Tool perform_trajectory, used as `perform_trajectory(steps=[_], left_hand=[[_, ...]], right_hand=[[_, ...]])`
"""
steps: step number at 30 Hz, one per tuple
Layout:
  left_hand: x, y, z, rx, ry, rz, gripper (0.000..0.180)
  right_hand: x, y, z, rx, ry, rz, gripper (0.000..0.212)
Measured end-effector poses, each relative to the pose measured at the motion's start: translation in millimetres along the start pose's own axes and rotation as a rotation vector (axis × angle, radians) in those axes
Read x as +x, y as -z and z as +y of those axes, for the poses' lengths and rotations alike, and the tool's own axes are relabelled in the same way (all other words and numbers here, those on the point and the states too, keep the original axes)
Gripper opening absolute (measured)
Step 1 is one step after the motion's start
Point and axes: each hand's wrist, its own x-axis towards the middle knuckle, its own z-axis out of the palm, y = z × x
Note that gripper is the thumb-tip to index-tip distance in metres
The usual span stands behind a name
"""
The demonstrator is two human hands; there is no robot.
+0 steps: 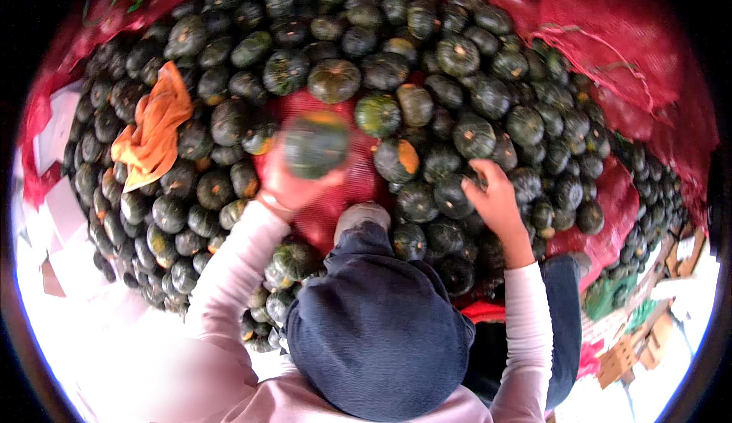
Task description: The person sorts squash by hand, picking them up from a pile, placing them into a red mesh bag, and using a tool to cut the bag open to add more squash.
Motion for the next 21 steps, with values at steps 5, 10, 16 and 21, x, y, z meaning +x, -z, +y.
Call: perform_trajectory(steps=[5,10,16,21], left_hand=[[-72.4,283.8,-22.3,-1.102,-0.169,0.848,0.049],[-137.1,293.2,-62.5,-0.388,0.300,0.595,0.034],[-152.8,93.7,-65.4,1.021,0.048,-0.357,0.045],[-173.4,69.3,-98.7,1.419,-0.229,-0.331,0.021]], right_hand=[[8.5,-40.6,-17.0,-0.611,0.024,-0.334,0.055],[26.3,-50.0,-12.3,-0.766,-0.101,-0.716,0.068],[24.3,-11.2,-1.3,-0.248,-0.173,-0.766,0.068],[90.2,39.9,-58.9,0.933,-0.357,-0.164,0.050]])
